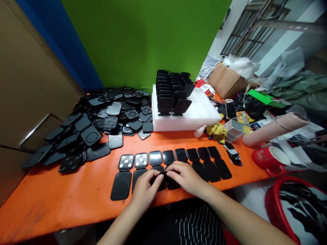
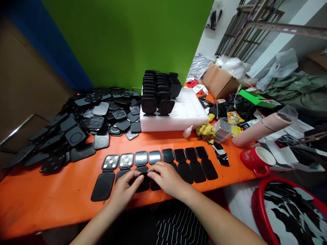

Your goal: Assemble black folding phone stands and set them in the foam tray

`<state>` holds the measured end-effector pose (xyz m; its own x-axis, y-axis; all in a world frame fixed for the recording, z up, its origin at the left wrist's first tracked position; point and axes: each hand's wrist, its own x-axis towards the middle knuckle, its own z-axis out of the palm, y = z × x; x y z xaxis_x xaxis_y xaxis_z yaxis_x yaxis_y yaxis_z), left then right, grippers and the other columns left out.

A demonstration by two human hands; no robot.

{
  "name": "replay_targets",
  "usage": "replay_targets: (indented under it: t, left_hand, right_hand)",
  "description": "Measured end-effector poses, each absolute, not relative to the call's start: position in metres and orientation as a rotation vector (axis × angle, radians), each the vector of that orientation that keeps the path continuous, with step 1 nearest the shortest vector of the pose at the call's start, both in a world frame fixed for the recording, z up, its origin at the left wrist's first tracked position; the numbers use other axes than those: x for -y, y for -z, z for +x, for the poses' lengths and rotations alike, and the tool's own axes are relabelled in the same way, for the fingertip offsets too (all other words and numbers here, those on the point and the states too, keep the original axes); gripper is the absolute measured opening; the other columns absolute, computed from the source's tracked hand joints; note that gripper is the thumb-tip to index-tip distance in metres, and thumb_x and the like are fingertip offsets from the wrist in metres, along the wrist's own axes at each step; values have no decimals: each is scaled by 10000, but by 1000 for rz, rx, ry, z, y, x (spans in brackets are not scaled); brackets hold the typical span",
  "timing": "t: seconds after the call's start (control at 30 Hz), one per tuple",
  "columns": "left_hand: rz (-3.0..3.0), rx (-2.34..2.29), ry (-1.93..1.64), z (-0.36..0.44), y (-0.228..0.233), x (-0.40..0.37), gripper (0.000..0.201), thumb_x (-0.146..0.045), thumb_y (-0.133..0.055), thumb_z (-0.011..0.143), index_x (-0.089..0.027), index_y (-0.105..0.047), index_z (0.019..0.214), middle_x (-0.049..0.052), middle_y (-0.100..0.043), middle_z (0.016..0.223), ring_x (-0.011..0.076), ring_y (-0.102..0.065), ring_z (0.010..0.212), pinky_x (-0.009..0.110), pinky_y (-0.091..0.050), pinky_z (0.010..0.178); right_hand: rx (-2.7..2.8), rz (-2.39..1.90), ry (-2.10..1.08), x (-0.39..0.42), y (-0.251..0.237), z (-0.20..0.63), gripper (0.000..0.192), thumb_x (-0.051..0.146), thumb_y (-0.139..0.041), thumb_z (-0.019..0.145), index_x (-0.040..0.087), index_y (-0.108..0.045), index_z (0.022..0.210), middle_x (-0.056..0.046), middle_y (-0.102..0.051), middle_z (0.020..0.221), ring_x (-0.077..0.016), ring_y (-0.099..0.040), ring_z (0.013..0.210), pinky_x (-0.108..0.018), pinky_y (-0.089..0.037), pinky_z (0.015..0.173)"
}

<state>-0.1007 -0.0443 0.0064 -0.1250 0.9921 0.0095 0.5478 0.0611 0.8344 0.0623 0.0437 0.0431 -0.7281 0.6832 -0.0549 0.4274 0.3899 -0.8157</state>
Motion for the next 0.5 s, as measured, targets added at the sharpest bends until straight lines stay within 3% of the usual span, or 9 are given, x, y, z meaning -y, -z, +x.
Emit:
replay_targets:
  t: [0.17,0.33,0.5]
  left_hand:
    - [1665,-1903,-874,-126,-6,65,234,-310,-440,856,-244,-555,1048,27,-633,1017,186,-577,947,310,-461,809]
    - [2004,-2000,-666,-142,9,81,280,-272,-434,852,-229,-542,1107,53,-547,1191,227,-472,1127,383,-412,928]
    - [2135,-2051,-621,-139,21,85,288,-247,-430,852,-221,-539,1117,49,-533,1212,228,-445,1161,387,-412,944]
  right_hand:
    - [2283,-984,-1341,-58,-42,40,118,249,-508,814,220,-623,821,8,-626,783,-136,-561,726,-234,-398,651]
    - [2283,-963,-1496,-85,-31,-4,139,290,-506,800,192,-605,801,7,-610,754,-133,-547,691,-222,-388,592]
    - [2452,-920,-1490,-100,-18,-42,128,256,-491,796,180,-592,772,8,-599,733,-120,-536,659,-212,-386,575]
